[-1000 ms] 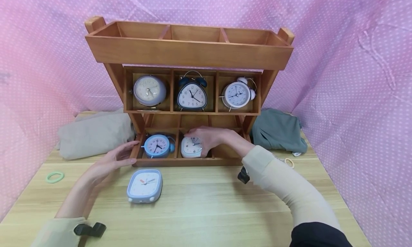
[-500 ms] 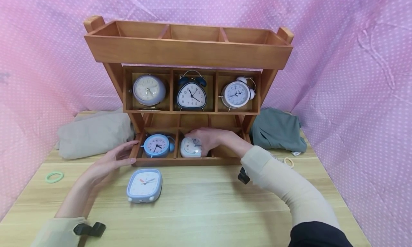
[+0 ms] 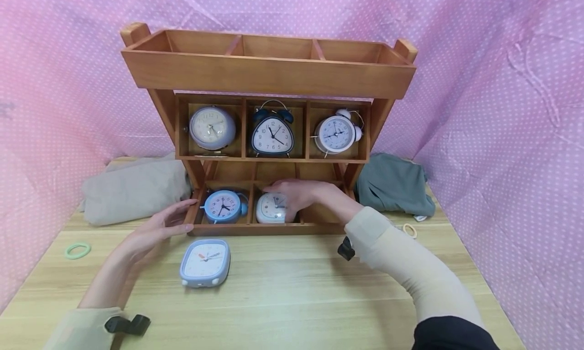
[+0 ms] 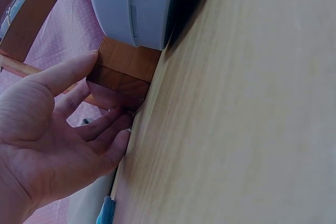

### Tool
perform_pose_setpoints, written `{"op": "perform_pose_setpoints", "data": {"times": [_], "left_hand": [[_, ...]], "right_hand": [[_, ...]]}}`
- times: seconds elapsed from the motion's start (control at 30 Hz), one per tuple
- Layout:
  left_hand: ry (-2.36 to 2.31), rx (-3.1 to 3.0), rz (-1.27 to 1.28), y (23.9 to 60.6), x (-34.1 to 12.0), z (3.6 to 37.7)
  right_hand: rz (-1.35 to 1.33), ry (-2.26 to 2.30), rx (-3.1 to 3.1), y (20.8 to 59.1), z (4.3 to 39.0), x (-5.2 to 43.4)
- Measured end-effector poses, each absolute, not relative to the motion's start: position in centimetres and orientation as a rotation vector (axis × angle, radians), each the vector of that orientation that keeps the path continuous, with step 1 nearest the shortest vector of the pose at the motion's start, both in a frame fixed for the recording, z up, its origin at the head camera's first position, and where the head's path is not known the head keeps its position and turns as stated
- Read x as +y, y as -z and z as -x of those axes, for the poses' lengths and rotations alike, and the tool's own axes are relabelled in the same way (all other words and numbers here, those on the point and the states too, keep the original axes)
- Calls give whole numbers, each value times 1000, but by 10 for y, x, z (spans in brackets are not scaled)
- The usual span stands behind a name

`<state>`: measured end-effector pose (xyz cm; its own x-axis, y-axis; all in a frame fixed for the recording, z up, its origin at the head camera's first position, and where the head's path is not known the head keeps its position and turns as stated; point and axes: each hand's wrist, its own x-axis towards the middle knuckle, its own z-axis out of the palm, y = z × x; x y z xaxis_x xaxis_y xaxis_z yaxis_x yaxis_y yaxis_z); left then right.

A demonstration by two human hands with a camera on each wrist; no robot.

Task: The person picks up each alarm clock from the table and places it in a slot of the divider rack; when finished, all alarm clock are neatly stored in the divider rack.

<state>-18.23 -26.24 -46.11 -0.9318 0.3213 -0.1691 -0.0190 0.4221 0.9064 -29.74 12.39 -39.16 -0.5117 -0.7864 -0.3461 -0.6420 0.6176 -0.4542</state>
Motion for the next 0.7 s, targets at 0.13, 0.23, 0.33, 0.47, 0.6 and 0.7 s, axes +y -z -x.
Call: {"op": "perform_pose_setpoints", "data": {"times": [0.13, 0.23, 0.33, 0.47, 0.6, 0.7], "left_hand": [[-1501, 2373, -267, 461, -261, 183], [-1492, 2376, -269, 461, -261, 183], [-1490, 2378, -271, 461, -261, 184], [-1479, 2386, -273, 462, -261, 184], [-1465, 2392, -274, 463, -262, 185], [-1467, 2395, -279, 464, -262, 185]], "right_hand": [[1119, 454, 2397, 382, 292, 131], [1134, 551, 2467, 381, 282, 134], [1131, 692, 2504, 384, 268, 133], [1148, 943, 2492, 392, 247, 126], [1180, 1174, 2470, 400, 227, 110], [1190, 1266, 2441, 404, 213, 94]]}}
